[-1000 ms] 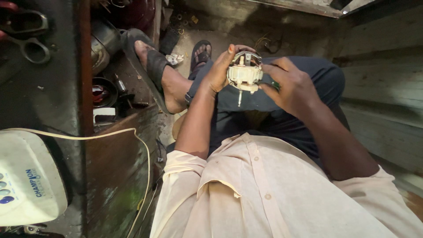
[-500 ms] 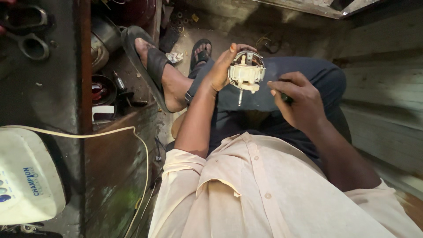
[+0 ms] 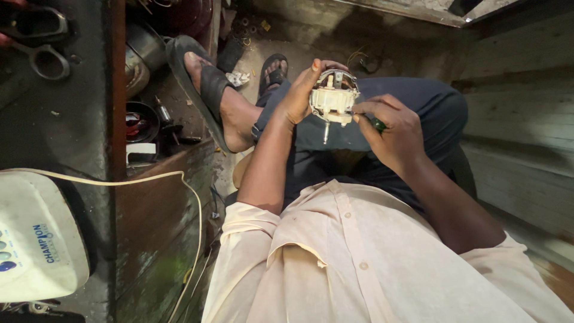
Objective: The person sits on the floor and uses a screwdriver to adjust components inside a small white electrical motor, likely from a fan. They repeatedly tighten or loosen screws and rotate the motor housing while working.
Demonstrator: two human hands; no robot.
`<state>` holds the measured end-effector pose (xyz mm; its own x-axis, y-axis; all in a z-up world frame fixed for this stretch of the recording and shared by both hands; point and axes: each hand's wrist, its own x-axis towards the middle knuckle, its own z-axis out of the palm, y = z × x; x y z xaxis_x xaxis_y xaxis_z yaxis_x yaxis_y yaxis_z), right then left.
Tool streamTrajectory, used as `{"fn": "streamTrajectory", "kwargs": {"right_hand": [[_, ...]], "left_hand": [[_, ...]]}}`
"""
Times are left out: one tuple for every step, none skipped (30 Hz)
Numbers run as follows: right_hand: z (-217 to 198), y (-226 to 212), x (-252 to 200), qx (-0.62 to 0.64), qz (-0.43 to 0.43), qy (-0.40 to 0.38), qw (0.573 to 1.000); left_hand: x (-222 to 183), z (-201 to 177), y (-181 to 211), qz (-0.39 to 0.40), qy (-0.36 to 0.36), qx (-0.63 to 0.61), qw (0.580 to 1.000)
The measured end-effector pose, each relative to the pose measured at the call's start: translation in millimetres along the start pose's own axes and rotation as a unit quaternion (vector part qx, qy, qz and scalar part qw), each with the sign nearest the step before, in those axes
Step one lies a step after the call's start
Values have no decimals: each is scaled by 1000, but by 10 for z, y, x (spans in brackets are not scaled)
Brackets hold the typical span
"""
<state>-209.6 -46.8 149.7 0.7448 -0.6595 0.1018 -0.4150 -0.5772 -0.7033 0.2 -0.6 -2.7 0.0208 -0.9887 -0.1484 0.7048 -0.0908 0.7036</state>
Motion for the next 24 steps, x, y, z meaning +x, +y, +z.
{"fn": "streamTrajectory", "kwargs": {"right_hand": [[12,9,-4,1,3,1,1000],[24,23,-6,-3,1,-2,1000],[35,39,-3,-8,-1,-5,1000],[46,54,0,-12,-2,-8,1000],[56,70,3,-22,-9,-6,1000],[66,83,4,-31,-16,-3,999],[74,94,6,-41,-23,-1,999],[81,103,8,-44,-25,-1,999],[89,112,6,-46,-27,-1,999],[94,122,4,-49,-29,-1,998],[97,132,6,-47,-31,0,998],[99,140,8,-46,-34,1,998],[100,147,6,-44,-36,2,998],[102,154,7,-54,-43,-1,998],[100,160,18,-64,-50,-4,997],[99,162,26,-74,-57,-7,996],[100,164,34,-81,-59,-6,995],[101,164,41,-87,-61,-5,994],[101,163,46,-93,-62,-5,994],[97,164,51,-94,-64,-9,993],[90,166,62,-95,-65,-12,993],[84,168,73,-96,-67,-16,993],[79,168,79,-97,-73,-15,993],[72,168,85,-97,-79,-14,992]], "left_hand": [[-5,3,0,-1,-1,-2,1000],[-10,6,-1,-2,-2,-4,1000],[-11,7,1,-2,-3,-6,1000],[-12,9,2,-4,-6,-11,1000],[-10,11,4,-5,-8,-16,1000],[-10,13,6,-6,-11,-21,1000],[-8,14,11,-6,-14,-23,1000],[-6,16,17,-5,-18,-25,1000],[-9,17,20,-5,-21,-26,999],[-10,19,24,-5,-20,-22,1000],[-7,21,31,-4,-19,-18,1000],[-5,25,38,-3,-19,-15,1000],[-9,30,42,-5,-15,-9,1000],[-14,36,47,-6,-11,-4,1000],[-13,43,57,-8,-7,2,1000],[-14,51,64,-7,-8,2,1000],[-14,58,71,-6,-9,2,1000],[-14,64,78,-5,-10,3,1000],[-20,68,81,-3,-9,3,1000],[-25,72,83,-2,-8,2,1000],[-24,74,87,0,-8,2,1000],[-24,76,89,1,-7,2,1000],[-28,78,89,1,-6,2,1000],[-31,79,89,1,-5,1,1000]]}}
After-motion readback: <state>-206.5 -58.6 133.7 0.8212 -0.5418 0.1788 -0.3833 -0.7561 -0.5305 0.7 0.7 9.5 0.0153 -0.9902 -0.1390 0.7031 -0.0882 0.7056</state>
